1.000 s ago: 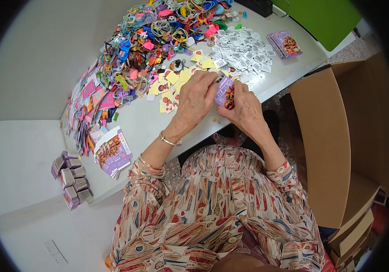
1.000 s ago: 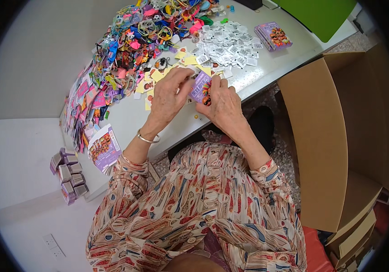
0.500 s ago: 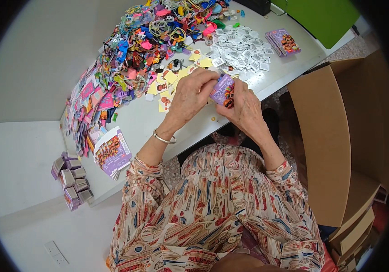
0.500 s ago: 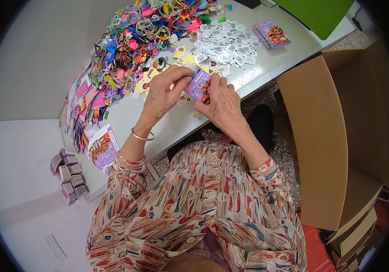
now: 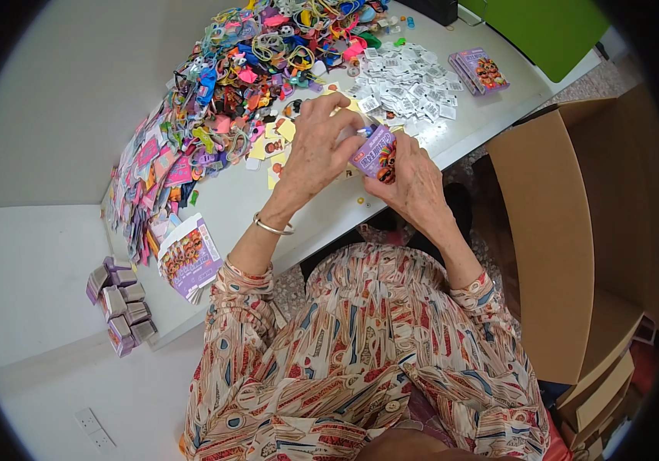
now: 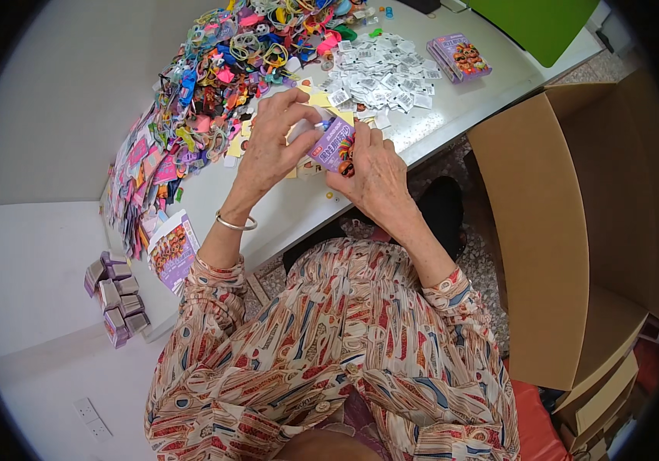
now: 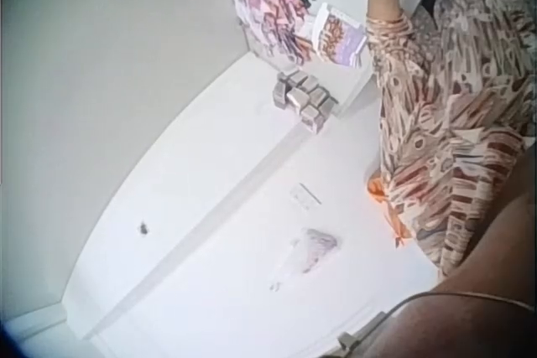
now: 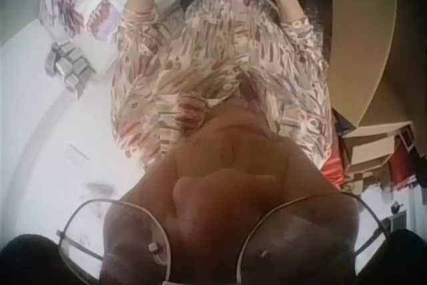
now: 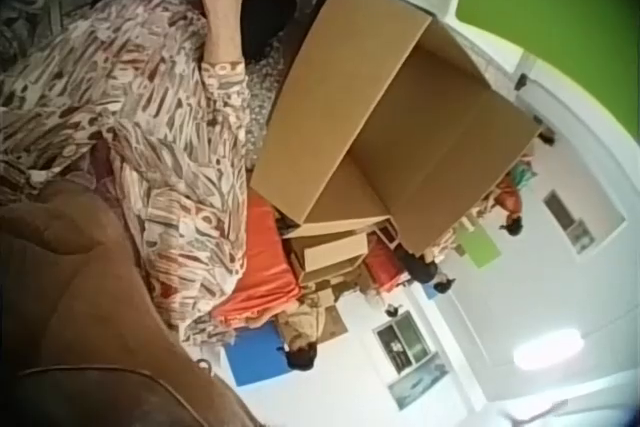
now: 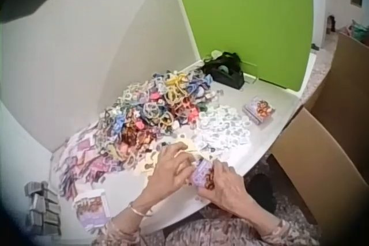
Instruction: Packaging small toy components into individual cardboard boxes and organizing them on a table.
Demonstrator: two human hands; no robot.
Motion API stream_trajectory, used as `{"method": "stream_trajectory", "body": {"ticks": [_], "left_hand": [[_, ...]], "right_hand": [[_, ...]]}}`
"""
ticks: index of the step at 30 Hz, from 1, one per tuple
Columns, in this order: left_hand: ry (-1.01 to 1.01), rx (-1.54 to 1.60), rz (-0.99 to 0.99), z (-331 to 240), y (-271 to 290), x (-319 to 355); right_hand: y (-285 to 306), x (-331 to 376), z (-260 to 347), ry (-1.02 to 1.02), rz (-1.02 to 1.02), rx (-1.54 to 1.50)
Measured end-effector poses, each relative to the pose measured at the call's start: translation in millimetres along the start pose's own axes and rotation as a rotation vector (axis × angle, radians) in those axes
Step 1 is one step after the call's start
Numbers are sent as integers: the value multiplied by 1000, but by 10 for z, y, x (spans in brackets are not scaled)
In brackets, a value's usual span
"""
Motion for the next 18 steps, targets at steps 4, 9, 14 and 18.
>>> {"method": "stream_trajectory", "body": {"ticks": [4, 9, 14, 18], "left_hand": [[-23, -8, 61, 28, 42, 19], [-100, 83, 244, 198, 10, 53], [430, 695, 7, 286, -51, 298], [425, 950, -81, -32, -306, 435]], "right_hand": [[3, -11, 14, 1, -5, 2], [21, 6, -48, -31, -11, -12], [101, -66, 7, -60, -85, -90], [117, -62, 75, -55, -95, -160]]}}
Point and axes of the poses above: each hand's wrist, its own x-axis away from the middle knuckle, its own y-axis out of the back of the hand, z = x × y, the point moved 3 cm from there along -x, towards the middle knuckle, and after that the axes turned 6 degrees about y, right-handed, at the moved point
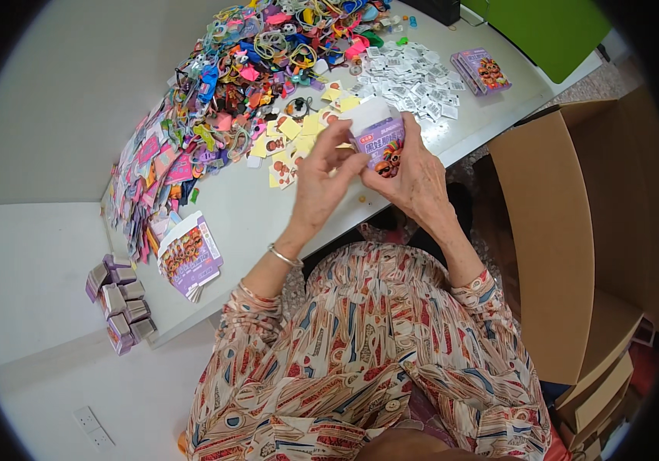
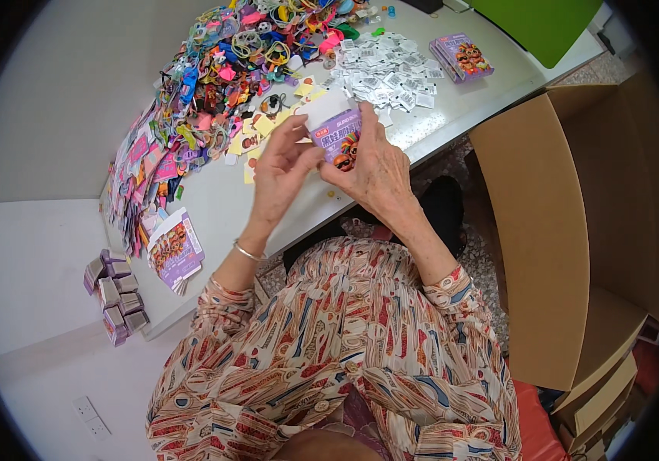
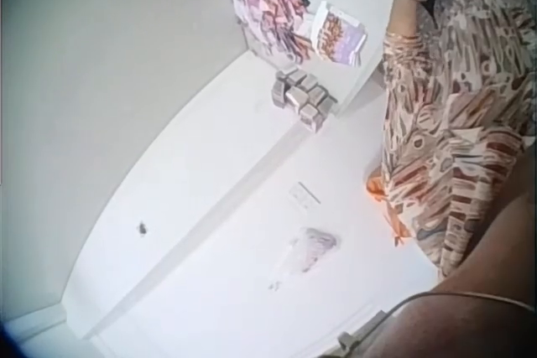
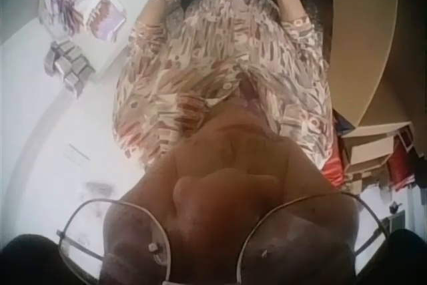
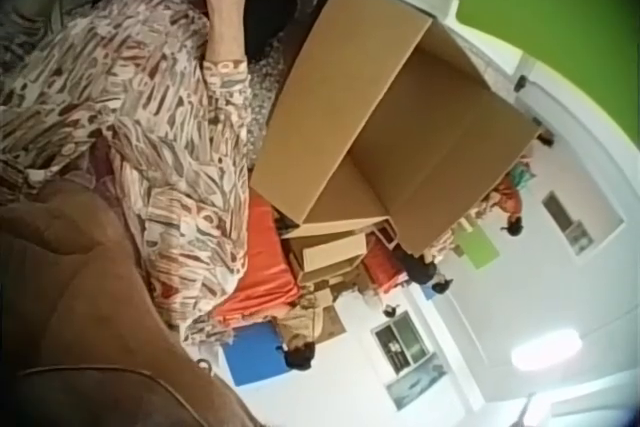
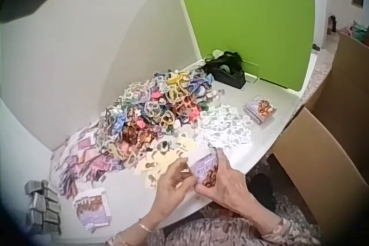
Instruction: Packaging small toy components into individual cardboard boxes and organizing them on a table.
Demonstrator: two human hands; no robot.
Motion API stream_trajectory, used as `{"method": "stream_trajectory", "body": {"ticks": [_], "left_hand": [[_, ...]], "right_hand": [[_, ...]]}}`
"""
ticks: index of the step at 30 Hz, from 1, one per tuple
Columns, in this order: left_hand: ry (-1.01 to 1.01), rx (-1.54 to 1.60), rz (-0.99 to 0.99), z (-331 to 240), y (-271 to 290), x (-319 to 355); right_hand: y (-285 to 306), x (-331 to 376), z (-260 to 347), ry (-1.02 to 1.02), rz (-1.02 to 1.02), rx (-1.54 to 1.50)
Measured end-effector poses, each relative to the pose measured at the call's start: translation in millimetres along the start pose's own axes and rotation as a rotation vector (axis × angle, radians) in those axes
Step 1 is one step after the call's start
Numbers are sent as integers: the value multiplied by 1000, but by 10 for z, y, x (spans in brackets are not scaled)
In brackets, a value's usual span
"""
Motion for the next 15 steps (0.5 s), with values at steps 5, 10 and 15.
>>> {"method": "stream_trajectory", "body": {"ticks": [5, 10, 15], "left_hand": [[28, 127, -36, 32, -106, 16], [175, 92, -16, 132, -76, 2], [36, -43, 29, 193, 35, 3]], "right_hand": [[-10, 4, -11, 15, 12, -33], [-32, 24, -88, 95, 23, -63], [3, -3, -50, 104, 160, -80]]}}
Point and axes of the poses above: each hand's wrist, its own x-axis away from the middle knuckle, its own y-axis out of the back of the hand, z = x × y, the point moved 3 cm from there along -x, towards the middle knuckle, and after that the axes turned 6 degrees about y, right-handed, at the moved point
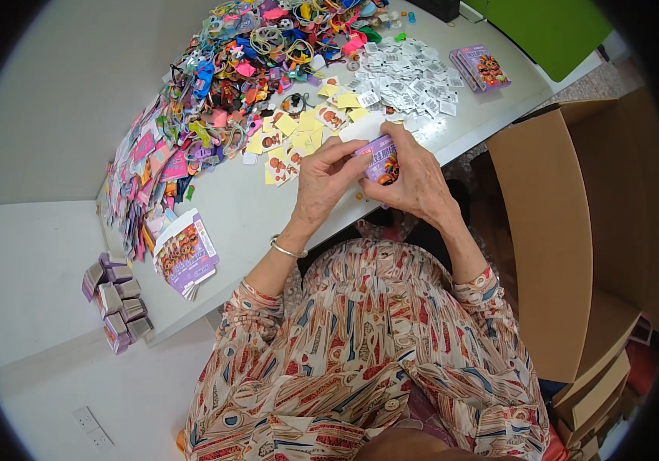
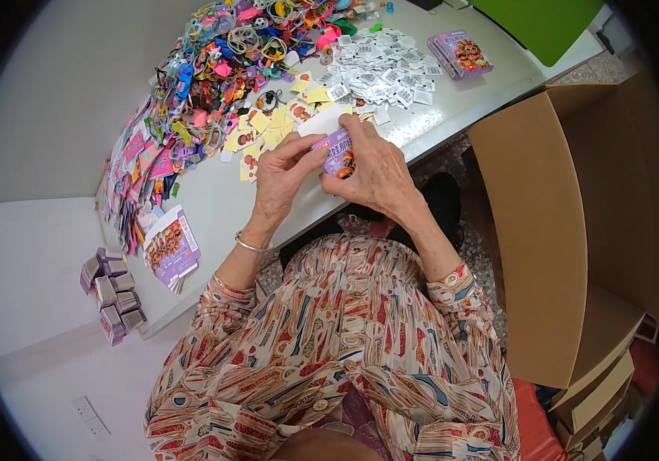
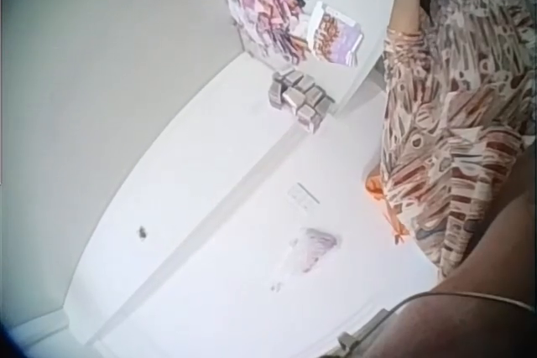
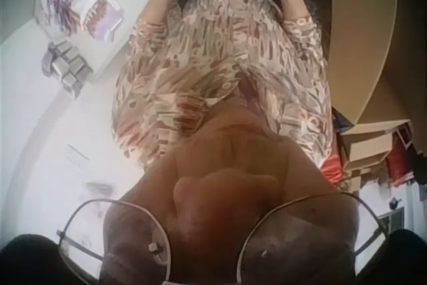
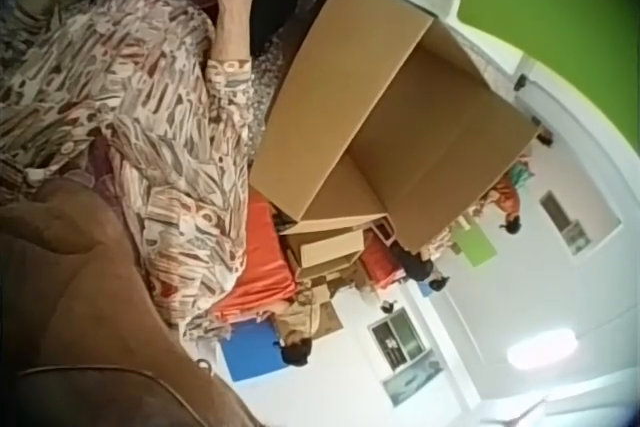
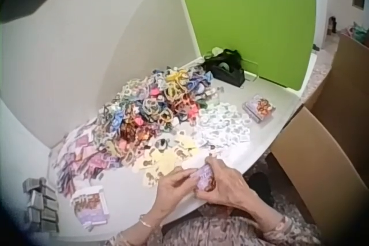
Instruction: Packaging small toy components into individual cardboard boxes and organizing them on a table.
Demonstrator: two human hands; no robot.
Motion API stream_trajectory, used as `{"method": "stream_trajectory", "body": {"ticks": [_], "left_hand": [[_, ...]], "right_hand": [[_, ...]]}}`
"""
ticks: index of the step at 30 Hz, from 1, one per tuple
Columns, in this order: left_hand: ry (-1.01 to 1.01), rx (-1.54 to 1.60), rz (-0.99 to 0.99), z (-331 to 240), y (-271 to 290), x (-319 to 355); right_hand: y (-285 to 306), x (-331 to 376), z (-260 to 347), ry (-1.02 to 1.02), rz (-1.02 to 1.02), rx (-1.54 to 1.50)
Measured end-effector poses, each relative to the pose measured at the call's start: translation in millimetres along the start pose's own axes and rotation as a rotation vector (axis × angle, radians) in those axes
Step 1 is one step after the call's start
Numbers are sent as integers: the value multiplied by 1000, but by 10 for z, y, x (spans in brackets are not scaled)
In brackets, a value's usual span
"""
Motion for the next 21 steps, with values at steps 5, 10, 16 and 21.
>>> {"method": "stream_trajectory", "body": {"ticks": [5, 10, 16, 21], "left_hand": [[-111, -173, -116, -223, -145, 110], [-323, -421, -199, -201, -98, 145], [200, 151, -24, -187, 16, -43], [91, -174, 44, -220, -60, -1]], "right_hand": [[-22, -12, -11, 36, -29, 16], [-44, -1, 13, -100, -22, -83], [-106, 35, -44, 41, -10, 69], [-131, 80, -50, 95, -29, 89]]}}
Point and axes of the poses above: each hand's wrist, its own x-axis away from the middle knuckle, its own y-axis out of the back of the hand, z = x × y, the point moved 3 cm from there along -x, towards the middle knuckle, and after that the axes turned 6 degrees about y, right-handed, at the moved point
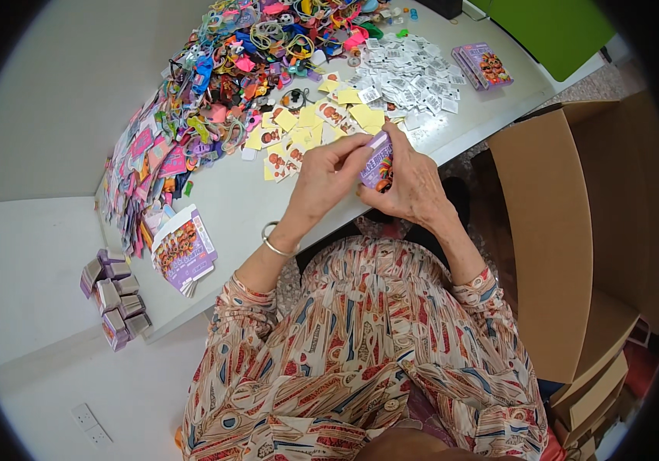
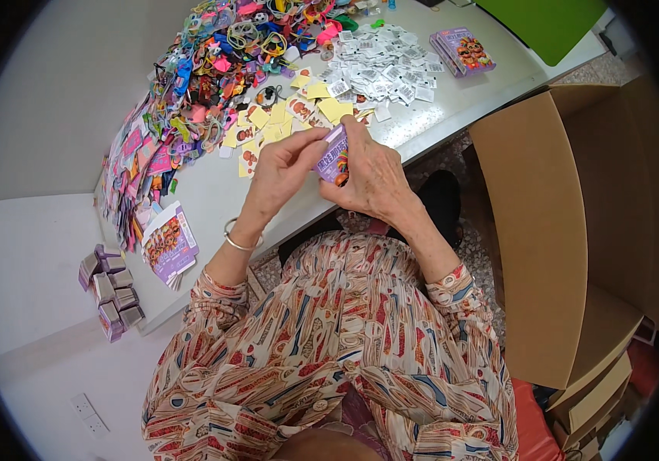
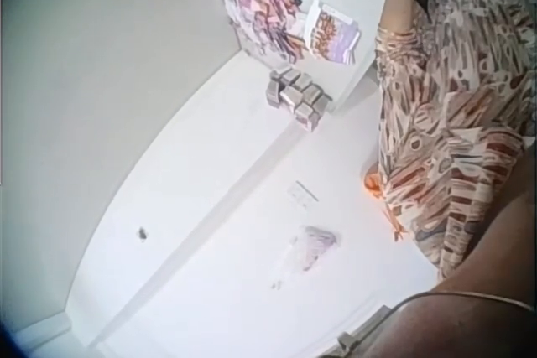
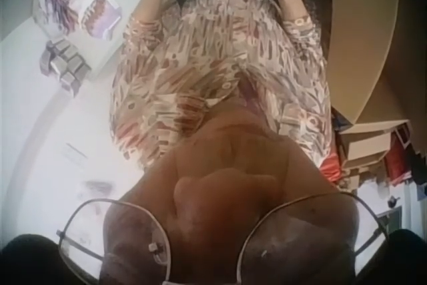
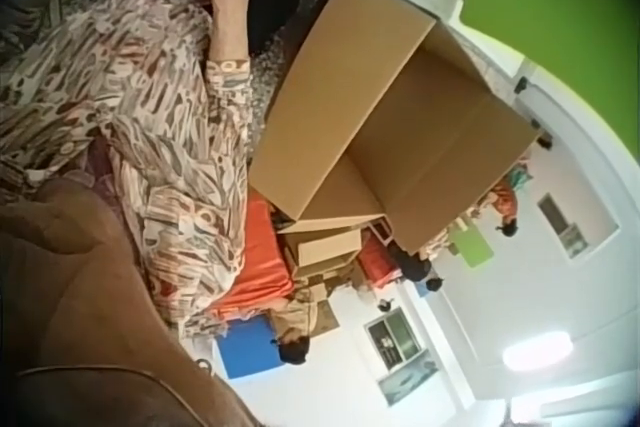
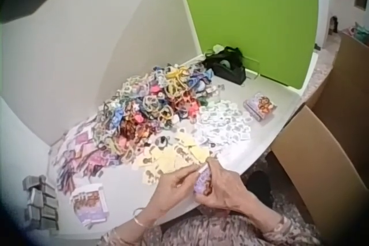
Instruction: Packaging small toy components into individual cardboard boxes and organizing them on a table.
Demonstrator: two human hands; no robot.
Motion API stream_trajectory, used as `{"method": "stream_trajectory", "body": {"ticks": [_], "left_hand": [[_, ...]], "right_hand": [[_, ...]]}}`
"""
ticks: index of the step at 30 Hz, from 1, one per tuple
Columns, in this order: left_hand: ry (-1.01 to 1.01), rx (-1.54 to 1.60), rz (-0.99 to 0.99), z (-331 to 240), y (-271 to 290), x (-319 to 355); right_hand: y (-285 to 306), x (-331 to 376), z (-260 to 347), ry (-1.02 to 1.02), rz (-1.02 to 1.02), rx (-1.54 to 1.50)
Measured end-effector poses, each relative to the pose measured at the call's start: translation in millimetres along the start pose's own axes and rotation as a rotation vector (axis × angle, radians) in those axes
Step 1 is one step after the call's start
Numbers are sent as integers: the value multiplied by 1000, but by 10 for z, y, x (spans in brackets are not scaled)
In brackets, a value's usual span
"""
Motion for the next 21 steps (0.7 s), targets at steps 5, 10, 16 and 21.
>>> {"method": "stream_trajectory", "body": {"ticks": [5, 10, 16, 21], "left_hand": [[-108, -204, -156, -61, -35, 71], [-80, -139, -181, -28, 42, 94], [-349, -570, -144, -206, -92, 241], [-462, -624, -218, -117, -191, 266]], "right_hand": [[-3, 22, 23, 31, -12, 1], [1, 23, 86, 38, 33, -15], [-53, 28, 51, 56, 9, 23], [-80, 9, 37, 85, 9, -1]]}}
Point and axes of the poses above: each hand's wrist, its own x-axis away from the middle knuckle, its own y-axis out of the back of the hand, z = x × y, the point moved 3 cm from there along -x, towards the middle knuckle, and after that the axes turned 6 degrees about y, right-handed, at the moved point
